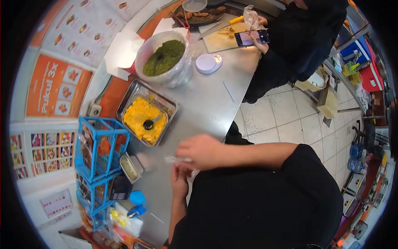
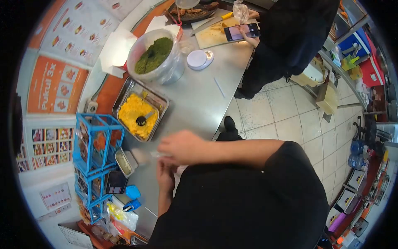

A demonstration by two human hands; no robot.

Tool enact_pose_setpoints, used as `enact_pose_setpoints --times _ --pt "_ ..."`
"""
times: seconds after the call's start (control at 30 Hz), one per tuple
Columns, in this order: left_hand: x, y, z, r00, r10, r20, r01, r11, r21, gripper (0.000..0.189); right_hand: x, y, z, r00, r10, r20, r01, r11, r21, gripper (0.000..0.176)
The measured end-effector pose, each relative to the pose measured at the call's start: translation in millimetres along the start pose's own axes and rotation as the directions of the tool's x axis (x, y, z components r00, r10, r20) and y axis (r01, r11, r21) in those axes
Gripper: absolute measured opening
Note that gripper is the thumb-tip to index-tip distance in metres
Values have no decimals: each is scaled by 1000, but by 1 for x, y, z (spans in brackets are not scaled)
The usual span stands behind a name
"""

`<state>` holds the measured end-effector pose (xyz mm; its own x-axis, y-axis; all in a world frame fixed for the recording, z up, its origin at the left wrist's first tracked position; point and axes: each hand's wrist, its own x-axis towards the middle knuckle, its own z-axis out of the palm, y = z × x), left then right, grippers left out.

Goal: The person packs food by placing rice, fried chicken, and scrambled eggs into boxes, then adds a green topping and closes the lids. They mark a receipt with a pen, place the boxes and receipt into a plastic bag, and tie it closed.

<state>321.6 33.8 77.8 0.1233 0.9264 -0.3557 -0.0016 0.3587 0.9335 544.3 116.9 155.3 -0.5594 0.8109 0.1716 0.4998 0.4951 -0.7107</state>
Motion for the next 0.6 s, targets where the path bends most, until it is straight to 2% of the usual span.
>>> enact_pose_setpoints --times 0.03,0.07,0.1,0.13,0.17,0.2,0.27,0.3,0.33,0.37,0.4,0.43,0.47,0.53,0.6 --pt "19 18 10 996 48 70 -28 967 -253 14 -1 30 -26 1000 -20 -5 20 998 67 38" --pt "35 38 23 985 114 128 -37 871 -491 10 -4 60 -48 999 -39 -14 41 991 131 48" --pt "43 62 45 987 106 120 -33 869 -494 8 -10 83 -63 997 -58 57 56 997 44 73" --pt "52 81 63 986 105 130 -29 872 -488 8 -6 95 -73 998 -52 47 50 998 43 73" --pt "59 97 79 972 114 206 6 861 -508 9 1 101 -77 963 -268 17 268 963 -8 80" --pt "66 111 98 951 125 283 47 846 -530 11 9 106 -80 884 -467 4 466 882 -70 87" --pt "76 138 133 912 172 373 39 867 -496 12 33 112 -54 788 -612 67 602 789 125 93" --pt "78 150 137 948 175 265 -88 947 -310 14 44 113 -63 794 -605 61 596 794 117 93" --pt "80 163 138 966 206 156 -193 977 -90 17 56 111 -74 772 -561 299 496 826 268 95" --pt "83 176 137 965 205 163 -194 978 -78 17 63 111 -82 677 -523 518 357 849 389 97" --pt "86 189 135 916 281 286 -238 955 -176 18 61 113 -82 682 -527 507 363 846 391 97" --pt "87 198 134 845 358 397 -262 924 -277 19 57 114 -80 714 -552 431 325 807 494 97" --pt "83 201 132 828 387 406 -341 922 -183 23 54 116 -77 745 -565 353 287 750 595 97" --pt "84 217 139 777 441 450 -426 894 -140 25 58 118 -91 753 -580 311 313 731 607 98" --pt "83 227 130 795 411 446 -375 911 -171 37 77 109 -121 468 -512 720 262 859 440 107"
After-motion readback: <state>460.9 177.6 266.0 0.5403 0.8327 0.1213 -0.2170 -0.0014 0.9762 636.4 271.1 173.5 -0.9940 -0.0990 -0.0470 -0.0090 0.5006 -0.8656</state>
